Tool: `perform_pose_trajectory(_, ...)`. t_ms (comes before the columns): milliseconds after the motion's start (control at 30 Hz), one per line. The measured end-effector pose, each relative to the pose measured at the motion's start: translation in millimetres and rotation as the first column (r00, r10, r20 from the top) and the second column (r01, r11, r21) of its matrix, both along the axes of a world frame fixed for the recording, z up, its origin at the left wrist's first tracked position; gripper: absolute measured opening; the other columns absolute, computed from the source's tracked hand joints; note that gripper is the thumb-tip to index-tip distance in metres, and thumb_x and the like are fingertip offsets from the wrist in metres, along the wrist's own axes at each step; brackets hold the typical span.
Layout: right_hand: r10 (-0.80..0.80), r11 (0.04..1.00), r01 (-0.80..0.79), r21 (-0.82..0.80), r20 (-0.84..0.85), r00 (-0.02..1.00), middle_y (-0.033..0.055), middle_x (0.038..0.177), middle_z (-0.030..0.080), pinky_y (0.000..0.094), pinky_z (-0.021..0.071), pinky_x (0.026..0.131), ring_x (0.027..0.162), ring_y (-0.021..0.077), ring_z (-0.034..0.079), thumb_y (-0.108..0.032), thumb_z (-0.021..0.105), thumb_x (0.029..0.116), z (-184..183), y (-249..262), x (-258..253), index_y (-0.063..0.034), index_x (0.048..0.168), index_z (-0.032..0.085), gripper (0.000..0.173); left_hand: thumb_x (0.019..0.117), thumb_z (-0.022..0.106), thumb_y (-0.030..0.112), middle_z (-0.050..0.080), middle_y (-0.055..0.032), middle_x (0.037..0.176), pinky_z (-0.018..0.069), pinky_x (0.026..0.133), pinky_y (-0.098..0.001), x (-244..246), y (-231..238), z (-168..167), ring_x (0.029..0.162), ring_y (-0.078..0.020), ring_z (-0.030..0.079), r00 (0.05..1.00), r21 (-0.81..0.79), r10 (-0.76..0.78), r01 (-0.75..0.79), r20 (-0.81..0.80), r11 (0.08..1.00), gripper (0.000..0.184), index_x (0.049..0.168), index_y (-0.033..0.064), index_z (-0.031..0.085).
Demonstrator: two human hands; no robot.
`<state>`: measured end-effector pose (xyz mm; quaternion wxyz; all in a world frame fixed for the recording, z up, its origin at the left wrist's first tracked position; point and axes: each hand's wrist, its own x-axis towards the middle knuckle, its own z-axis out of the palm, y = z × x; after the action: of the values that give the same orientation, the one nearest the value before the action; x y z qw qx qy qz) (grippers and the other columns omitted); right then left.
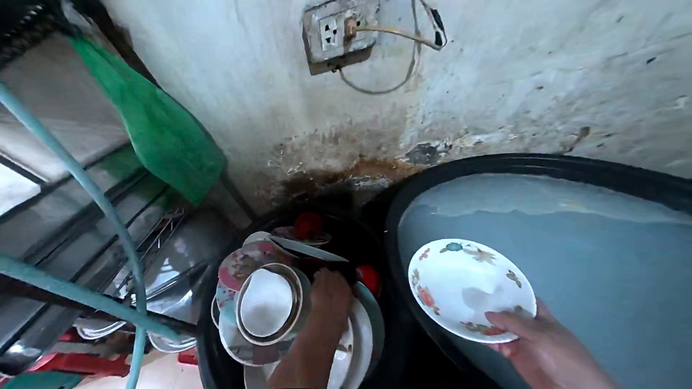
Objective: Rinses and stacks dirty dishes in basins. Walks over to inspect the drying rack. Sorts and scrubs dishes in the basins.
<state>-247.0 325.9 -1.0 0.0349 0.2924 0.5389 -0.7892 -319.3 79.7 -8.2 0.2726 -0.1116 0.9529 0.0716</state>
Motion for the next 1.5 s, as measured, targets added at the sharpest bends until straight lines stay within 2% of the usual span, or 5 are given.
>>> perform_pose_trajectory(433, 0.288, 0.932, -0.246, 0.268, -0.131, 0.949, 0.0141, 0.135, 0.055, 0.0311, 0.0611, 0.077, 0.102, 0.012, 0.068, 0.012, 0.051, 0.0838, 17.1, -26.7, 1.6, -0.0089, 0.161, 0.017, 0.087, 0.1027, 0.046, 0.002, 0.058, -0.0162, 0.143, 0.0522, 0.104, -0.0491, 58.0, 15.0, -2.0, 0.128, -0.0338, 0.06, 0.908, 0.291, -0.274, 0.368, -0.317, 0.883, 0.042, 0.141, 0.0107, 0.06)
perform_pose_trajectory(733, 0.681, 0.474, 0.24, 0.847, -0.525, 0.511, 0.0146, 0.152, 0.051, 0.041, 0.0532, 0.104, 0.136, 0.0253, 0.055, -0.004, 0.046, 0.089, 12.3, -69.6, -32.4, -0.0105, 0.146, 0.055, 0.058, 0.0991, 0.056, 0.001, 0.06, -0.0151, 0.141, 0.0497, 0.105, -0.0398, 31.3, -22.4, 30.5, 0.125, -0.0211, 0.06, 0.944, 0.875, 0.331, -0.163, 0.003, 0.457, 0.041, 0.14, 0.0029, 0.059)
perform_pose_trajectory(1000, 0.575, 0.378, 0.087, 0.922, -0.307, 0.759, 0.0414, 0.152, 0.036, 0.0554, 0.0354, 0.118, 0.141, 0.0542, 0.039, 0.014, 0.047, 0.0859, -22.5, 57.9, 3.8, 0.0172, 0.149, 0.035, 0.064, 0.0945, 0.056, 0.001, 0.076, -0.0162, 0.109, 0.0568, 0.096, -0.0491, 119.7, -110.0, 49.0, 0.105, -0.0325, 0.073, 0.472, 0.121, 0.034, 0.155, -0.881, 0.981, 0.032, 0.121, 0.0023, 0.074)
perform_pose_trajectory(1333, 0.445, 0.47, -0.021, 0.882, -0.217, 0.869, 0.0416, 0.155, 0.03, 0.0493, 0.0322, 0.121, 0.146, 0.0484, 0.036, 0.012, 0.047, 0.0876, -62.2, 99.6, 24.2, 0.0165, 0.152, 0.028, 0.067, 0.099, 0.059, 0.009, 0.072, -0.0113, 0.123, 0.0503, 0.109, -0.0437, 69.7, -35.1, 23.4, 0.125, -0.0284, 0.064, 0.484, 0.08, -0.205, 0.504, -0.851, 0.86, 0.024, 0.116, 0.0065, 0.076)
perform_pose_trajectory(1500, 0.286, 0.767, -0.061, 0.639, -0.255, 0.924, 0.0328, 0.158, 0.028, 0.0299, 0.0442, 0.11, 0.139, 0.0207, 0.046, 0.017, 0.054, 0.0738, -66.1, 99.3, 19.6, 0.0117, 0.157, 0.014, 0.092, 0.1053, 0.048, 0.01, 0.063, -0.0167, 0.135, 0.0471, 0.109, -0.0498, -31.9, 51.4, 47.0, 0.129, -0.033, 0.058, 0.885, -0.03, -0.404, 0.409, -0.233, 0.912, 0.032, 0.131, 0.0035, 0.066)
